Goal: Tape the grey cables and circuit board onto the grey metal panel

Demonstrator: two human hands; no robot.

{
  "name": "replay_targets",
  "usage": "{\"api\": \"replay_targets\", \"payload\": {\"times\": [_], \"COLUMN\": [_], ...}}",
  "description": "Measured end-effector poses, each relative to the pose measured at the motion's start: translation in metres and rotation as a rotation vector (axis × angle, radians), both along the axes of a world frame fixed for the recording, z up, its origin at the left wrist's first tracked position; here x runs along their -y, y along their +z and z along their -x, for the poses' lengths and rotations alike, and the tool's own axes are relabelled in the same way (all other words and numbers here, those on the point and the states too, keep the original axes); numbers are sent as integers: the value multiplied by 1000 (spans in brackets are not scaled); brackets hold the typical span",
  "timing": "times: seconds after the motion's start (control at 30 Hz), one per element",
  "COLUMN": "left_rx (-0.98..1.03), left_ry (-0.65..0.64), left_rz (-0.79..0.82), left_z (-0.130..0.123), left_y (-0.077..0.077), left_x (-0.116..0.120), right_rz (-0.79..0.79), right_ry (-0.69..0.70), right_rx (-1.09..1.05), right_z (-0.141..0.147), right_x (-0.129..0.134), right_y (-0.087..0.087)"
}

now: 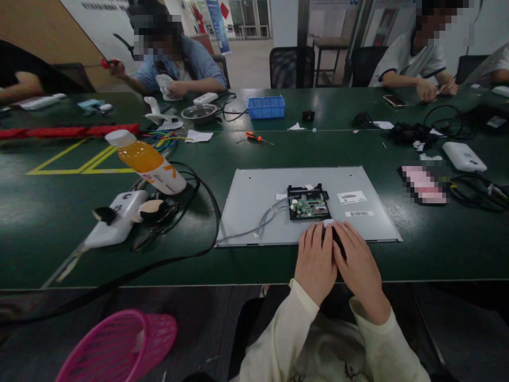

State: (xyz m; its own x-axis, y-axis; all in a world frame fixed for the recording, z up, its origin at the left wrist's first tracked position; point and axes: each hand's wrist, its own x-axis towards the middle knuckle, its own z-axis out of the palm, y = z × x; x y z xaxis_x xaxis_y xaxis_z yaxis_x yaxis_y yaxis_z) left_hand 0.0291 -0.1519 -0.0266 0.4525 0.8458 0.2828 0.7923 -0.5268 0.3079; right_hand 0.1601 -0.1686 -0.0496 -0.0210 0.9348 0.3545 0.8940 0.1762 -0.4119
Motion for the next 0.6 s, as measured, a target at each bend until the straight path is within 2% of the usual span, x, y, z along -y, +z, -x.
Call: {"api": "replay_targets", "payload": {"times": [0.6], "left_rx": [-26], "left_ry": [-3], "left_rz": [-21], "left_z": [0], "left_y": [1], "left_x": [1], "right_rz": [-18], "right_ry": [-9], "right_rx": [-4], "right_z": [1], "right_x": [1], "right_y": [2]}}
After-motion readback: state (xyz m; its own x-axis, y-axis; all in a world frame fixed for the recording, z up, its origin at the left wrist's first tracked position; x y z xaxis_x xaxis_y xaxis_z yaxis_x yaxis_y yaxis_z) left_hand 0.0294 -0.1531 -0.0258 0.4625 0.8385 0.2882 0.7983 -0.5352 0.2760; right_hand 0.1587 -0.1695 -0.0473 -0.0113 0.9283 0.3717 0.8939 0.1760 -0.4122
